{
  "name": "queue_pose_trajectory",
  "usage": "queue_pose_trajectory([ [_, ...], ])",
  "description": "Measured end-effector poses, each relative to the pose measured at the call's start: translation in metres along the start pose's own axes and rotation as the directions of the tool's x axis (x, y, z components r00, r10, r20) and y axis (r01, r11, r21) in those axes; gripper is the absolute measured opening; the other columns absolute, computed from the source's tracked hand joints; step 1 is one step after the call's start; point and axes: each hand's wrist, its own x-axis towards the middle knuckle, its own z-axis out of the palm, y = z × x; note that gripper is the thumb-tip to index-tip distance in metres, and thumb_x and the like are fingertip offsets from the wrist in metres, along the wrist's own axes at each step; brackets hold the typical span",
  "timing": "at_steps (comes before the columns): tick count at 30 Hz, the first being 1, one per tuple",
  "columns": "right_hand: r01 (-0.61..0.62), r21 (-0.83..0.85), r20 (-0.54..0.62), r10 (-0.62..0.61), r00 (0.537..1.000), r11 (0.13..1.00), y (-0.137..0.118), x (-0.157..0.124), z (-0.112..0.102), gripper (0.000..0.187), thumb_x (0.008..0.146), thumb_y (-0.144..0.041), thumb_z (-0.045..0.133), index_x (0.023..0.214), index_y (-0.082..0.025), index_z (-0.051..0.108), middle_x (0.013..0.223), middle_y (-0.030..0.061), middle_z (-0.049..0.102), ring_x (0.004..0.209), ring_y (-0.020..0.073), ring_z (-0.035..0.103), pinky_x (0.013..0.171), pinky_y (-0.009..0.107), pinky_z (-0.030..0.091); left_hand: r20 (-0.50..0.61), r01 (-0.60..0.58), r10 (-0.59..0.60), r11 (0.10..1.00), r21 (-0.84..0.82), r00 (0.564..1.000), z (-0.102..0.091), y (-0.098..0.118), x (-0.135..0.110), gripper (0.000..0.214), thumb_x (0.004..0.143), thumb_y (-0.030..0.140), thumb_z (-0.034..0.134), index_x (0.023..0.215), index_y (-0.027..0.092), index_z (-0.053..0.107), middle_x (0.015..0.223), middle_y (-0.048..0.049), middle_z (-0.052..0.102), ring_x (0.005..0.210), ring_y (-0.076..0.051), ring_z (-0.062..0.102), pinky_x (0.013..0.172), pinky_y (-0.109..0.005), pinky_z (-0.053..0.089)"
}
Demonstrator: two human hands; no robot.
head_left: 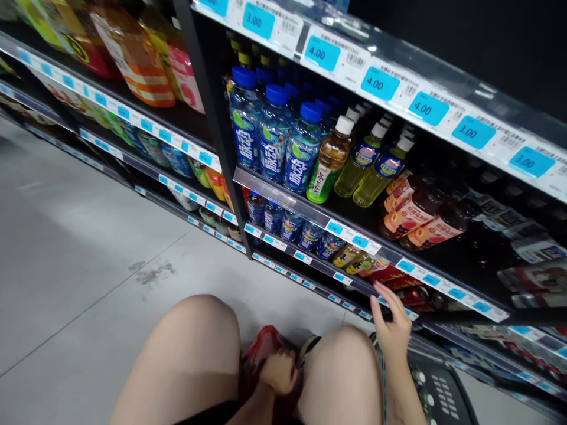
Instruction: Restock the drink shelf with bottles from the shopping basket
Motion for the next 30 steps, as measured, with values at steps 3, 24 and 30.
queue_pose_trajectory([
  [3,-0.344,-0.253,-0.108,0.327,0.939,0.904,0.096,-0.114,-0.032,0.048,0.092,-0.053,0.057,0.127,-0.024,0.073,0.123,0.0178,0.074,0.114,0.0429,0.071,0.102,0.065,0.056,0.023,0.025,-0.027,0.996,0.085,0.999,-0.004,0.002,-0.001,0.048,0.088,0.037,0.047,0.124,0.013,0.068,0.130,-0.0239,0.068,0.127,-0.040,0.062,0.107,-0.052,0.046],
  [24,-0.669,-0.743,-0.370,0.848,0.380,-0.024,0.201,-0.399,-0.060,0.084,0.093,-0.037,0.057,0.166,-0.010,0.026,0.174,0.0279,0.002,0.162,0.0426,-0.002,0.121,0.064,0.025,0.254,0.077,-0.247,0.842,0.535,0.935,-0.019,0.031,0.017,0.041,0.101,0.037,0.041,0.124,0.017,0.068,0.126,-0.0171,0.074,0.116,-0.036,0.070,0.090,-0.041,0.051],
  [30,-0.689,-0.670,-0.471,0.876,0.106,-0.277,0.291,-0.360,-0.091,0.107,0.084,-0.038,0.071,0.170,-0.014,0.011,0.175,0.0225,-0.007,0.161,0.0418,-0.002,0.126,0.053,0.021,0.257,0.088,-0.263,0.838,0.539,0.930,-0.016,0.023,0.024,0.044,0.096,0.030,0.044,0.133,0.018,0.066,0.129,-0.0176,0.072,0.117,-0.035,0.069,0.091,-0.042,0.053],
])
